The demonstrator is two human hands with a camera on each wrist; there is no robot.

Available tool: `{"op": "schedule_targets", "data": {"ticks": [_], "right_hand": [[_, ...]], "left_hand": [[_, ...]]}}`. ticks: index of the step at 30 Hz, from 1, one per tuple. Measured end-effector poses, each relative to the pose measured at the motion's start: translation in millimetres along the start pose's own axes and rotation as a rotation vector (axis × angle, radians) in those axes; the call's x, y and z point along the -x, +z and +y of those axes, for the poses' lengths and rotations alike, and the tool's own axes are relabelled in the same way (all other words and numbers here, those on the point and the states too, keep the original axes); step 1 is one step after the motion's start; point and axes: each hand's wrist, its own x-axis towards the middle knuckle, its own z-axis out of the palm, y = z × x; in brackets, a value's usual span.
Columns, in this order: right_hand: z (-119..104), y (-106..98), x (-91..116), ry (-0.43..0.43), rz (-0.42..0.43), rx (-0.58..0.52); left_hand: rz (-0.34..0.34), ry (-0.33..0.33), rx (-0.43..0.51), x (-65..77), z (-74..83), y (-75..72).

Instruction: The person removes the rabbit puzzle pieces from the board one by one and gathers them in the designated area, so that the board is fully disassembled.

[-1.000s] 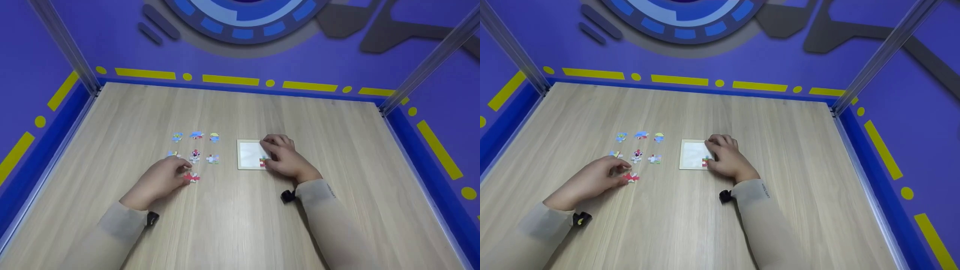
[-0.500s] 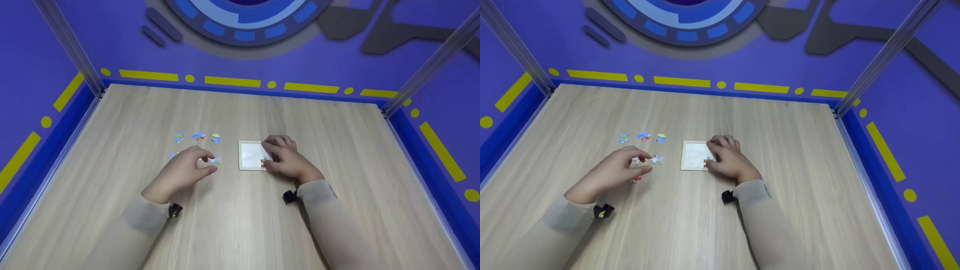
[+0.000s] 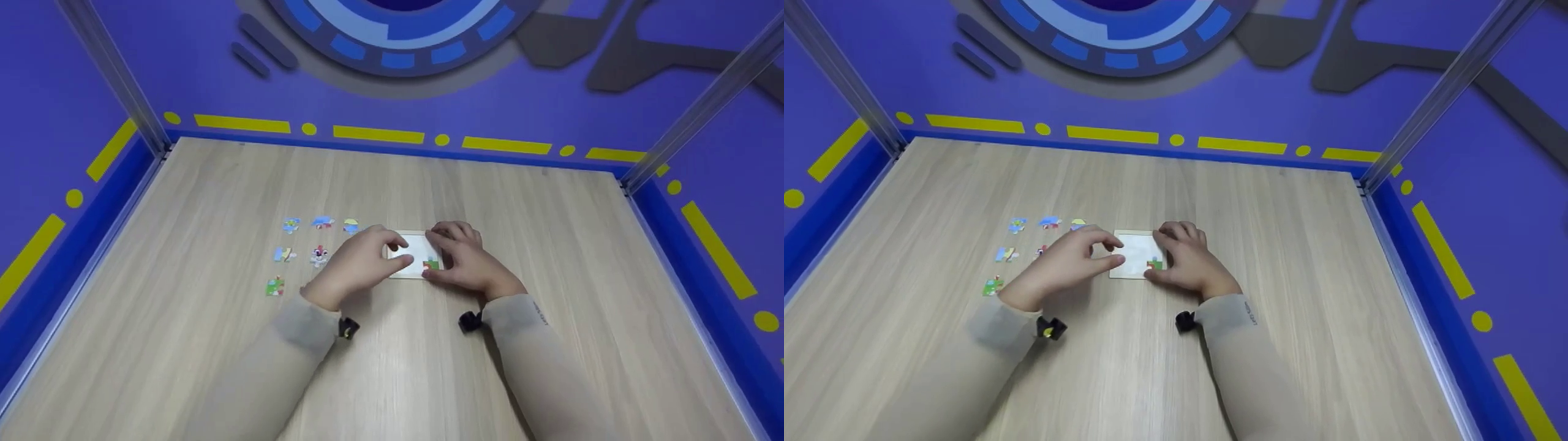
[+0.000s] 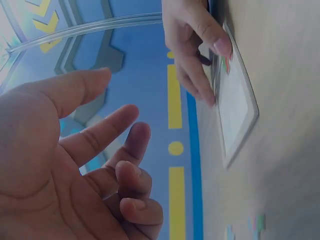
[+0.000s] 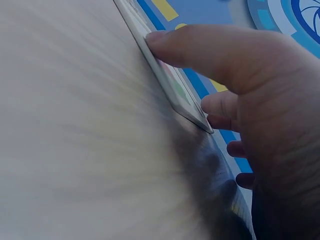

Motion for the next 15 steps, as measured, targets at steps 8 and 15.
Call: {"op": "schedule_targets", "data": {"ticks": [8, 15], "right_hand": [[2, 1, 0, -0.024, 0.008, -0.002], [4, 0, 1, -0.044, 0.016, 0.006]], "left_hand": [[-0.054, -0.033, 0.004, -34.6, 0.3, 32.6], [-0.084, -0.014, -0.102, -74.9, -38.6, 78.3]]}}
